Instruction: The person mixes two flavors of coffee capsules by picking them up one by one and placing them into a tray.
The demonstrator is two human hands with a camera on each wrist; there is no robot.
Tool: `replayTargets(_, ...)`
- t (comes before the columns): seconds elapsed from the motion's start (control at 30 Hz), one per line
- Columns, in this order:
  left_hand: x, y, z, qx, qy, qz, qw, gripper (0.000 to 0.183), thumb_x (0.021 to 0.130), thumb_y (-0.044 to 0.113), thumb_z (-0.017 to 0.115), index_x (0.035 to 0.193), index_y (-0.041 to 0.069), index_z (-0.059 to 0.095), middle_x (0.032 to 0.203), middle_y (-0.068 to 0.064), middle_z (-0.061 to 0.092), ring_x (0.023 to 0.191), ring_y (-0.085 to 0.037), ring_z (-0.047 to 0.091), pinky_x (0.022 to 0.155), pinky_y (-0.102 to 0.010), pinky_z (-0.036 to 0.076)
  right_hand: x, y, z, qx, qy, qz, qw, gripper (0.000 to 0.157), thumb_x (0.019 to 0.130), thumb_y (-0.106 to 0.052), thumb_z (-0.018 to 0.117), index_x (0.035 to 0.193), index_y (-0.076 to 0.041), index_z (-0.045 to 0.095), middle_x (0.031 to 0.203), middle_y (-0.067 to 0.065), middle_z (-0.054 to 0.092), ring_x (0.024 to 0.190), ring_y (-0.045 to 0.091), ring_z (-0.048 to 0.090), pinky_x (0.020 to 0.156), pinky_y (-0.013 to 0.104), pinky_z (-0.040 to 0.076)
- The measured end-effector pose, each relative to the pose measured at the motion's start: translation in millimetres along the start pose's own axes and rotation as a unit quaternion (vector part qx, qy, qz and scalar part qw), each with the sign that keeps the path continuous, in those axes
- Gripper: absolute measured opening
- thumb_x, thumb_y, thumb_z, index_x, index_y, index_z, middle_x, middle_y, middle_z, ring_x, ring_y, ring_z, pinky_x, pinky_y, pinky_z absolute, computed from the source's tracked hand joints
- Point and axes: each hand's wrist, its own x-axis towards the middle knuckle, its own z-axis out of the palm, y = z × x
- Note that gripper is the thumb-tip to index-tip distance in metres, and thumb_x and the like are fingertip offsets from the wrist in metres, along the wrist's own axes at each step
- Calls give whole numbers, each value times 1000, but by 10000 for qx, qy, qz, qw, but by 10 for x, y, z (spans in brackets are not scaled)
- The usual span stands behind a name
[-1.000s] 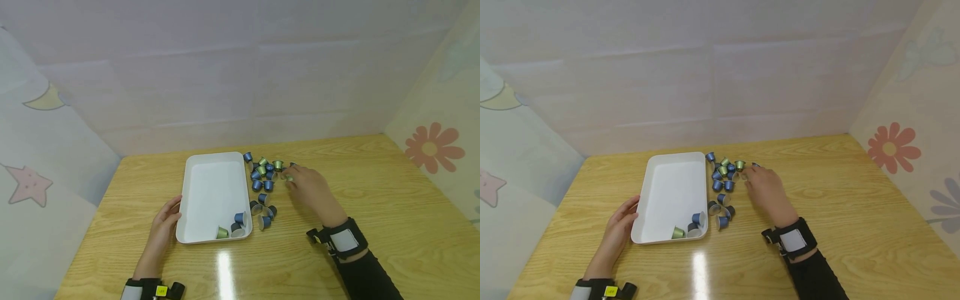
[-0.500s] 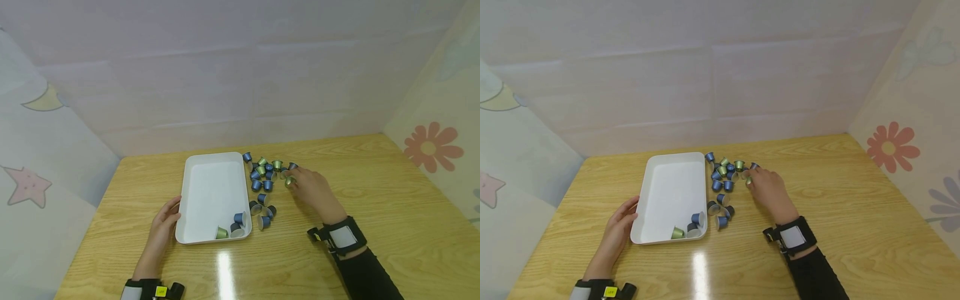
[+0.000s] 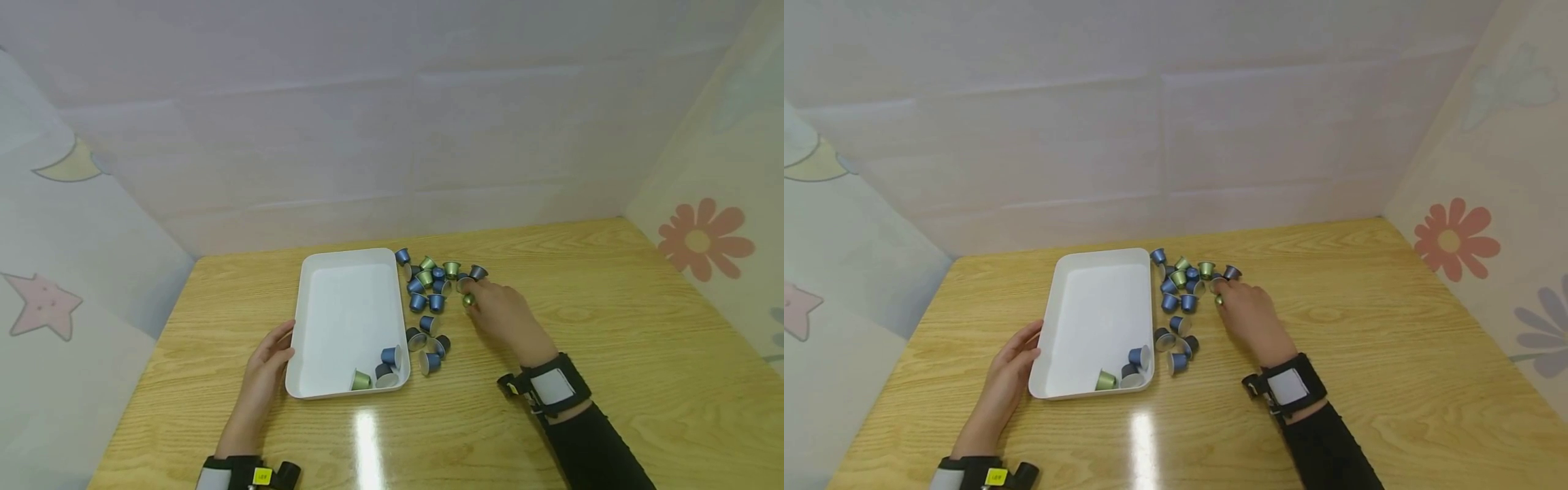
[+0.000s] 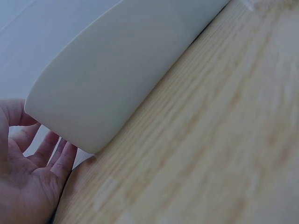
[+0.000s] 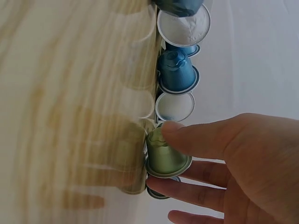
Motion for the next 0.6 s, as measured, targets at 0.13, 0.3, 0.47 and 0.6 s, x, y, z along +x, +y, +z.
replayTargets(0.13,1,-2,-4,-13,6,15,10000,48,102,-1,40,150,1,34,149,-17,37,126,-10,44,98,-15,40,1,1,24,-90,89,-109,9999,27,87,-5,73,113,-3,66,88,9,65,62,17,56,54,34,49)
replayTargets(0.3,4,-6,-4,-63,13,24,10000,48,102,-1,40,150,1,34,149,-17,37,125,-9,45,98,-16,40,1,11,53,-184,232,-252,9992,28,85,-1,74,111,-3,65,86,9,65,62,19,58,53,34,50)
replayTargets(0.47,5,-11,-7,-64,-9,76,10000,48,102,-1,40,150,0,34,148,-18,37,124,-7,47,98,-16,41,-4,18,70,-212,281,-302,9989,32,82,1,76,111,-4,65,86,9,65,59,18,56,51,33,48)
replayTargets(0.6,5,-17,-10,-42,-42,147,9999,48,101,-2,40,149,-1,34,148,-20,36,122,-6,48,97,-16,42,-5,5,50,-192,256,-284,9991,31,83,0,75,112,-4,65,85,9,65,58,17,54,50,32,47)
